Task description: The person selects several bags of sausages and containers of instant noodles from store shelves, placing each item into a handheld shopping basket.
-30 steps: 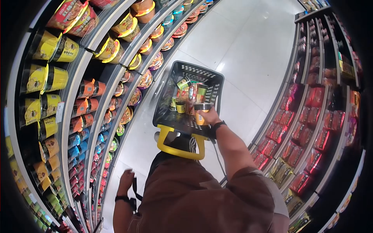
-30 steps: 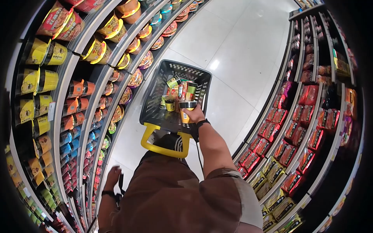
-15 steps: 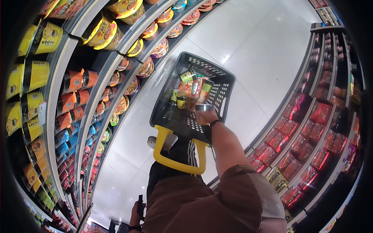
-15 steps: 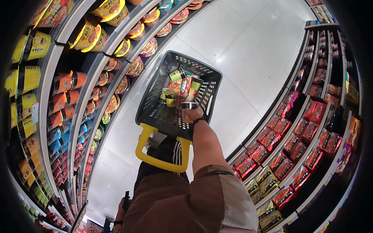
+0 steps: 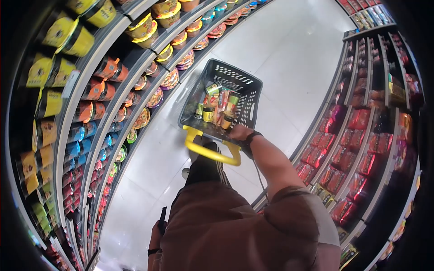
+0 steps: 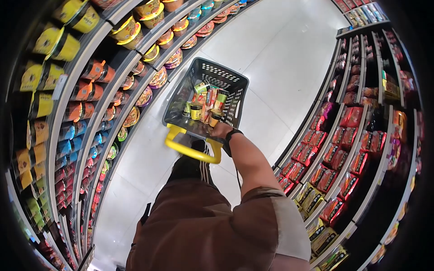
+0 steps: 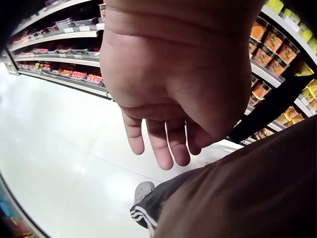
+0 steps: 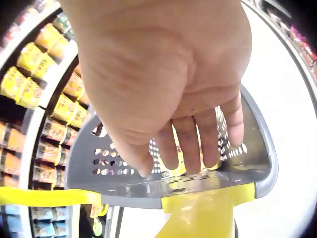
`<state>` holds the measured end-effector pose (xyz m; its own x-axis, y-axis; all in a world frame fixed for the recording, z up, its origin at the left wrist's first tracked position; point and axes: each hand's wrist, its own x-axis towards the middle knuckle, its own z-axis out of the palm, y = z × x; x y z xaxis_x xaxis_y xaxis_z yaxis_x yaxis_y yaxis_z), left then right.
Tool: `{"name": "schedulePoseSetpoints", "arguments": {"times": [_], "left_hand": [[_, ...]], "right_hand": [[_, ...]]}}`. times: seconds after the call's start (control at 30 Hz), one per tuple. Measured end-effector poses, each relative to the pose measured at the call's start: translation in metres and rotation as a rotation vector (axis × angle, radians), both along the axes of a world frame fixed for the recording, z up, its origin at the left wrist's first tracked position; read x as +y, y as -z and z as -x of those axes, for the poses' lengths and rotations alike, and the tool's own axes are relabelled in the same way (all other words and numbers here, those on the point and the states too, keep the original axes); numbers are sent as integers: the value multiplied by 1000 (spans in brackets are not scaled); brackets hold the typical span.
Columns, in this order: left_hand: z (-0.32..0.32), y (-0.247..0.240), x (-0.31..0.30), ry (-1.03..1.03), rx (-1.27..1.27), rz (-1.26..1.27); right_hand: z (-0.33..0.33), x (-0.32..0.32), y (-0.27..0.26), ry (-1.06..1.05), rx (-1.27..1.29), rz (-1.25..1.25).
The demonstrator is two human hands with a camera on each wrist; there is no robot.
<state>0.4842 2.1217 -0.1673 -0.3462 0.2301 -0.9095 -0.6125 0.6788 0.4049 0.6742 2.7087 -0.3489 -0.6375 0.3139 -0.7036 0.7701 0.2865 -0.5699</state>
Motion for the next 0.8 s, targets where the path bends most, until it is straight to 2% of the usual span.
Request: {"name": "schedulePoseSetpoints", "arguments": {"times": [0.07, 0.1, 0.13, 0.2, 0.33, 0.4, 0.47, 0.53, 0.8], "left_hand": [[-6, 18, -43, 668, 332, 44], [-9, 40, -74, 637, 342, 146], [-10, 61, -99, 625, 354, 130], [-10, 79, -128, 670, 349, 190], [1, 89, -167, 574, 333, 137], [23, 89, -149, 512, 339, 82], [37, 87, -136, 456, 324, 30], [42, 80, -120, 404, 293, -23], [46, 79, -60, 267, 105, -186]], "right_hand": [[8, -12, -72, -69, -10, -5], [4, -17, -66, -151, -35, -42], [5, -26, -79, -158, -30, -63], [11, -54, -115, 94, 24, -145], [21, -93, -159, 362, 152, -268], [22, -105, -143, 382, 197, -389], [32, -133, -184, 296, 213, -293], [30, -144, -168, 182, 197, -536], [42, -147, -174, 164, 118, -589]]}}
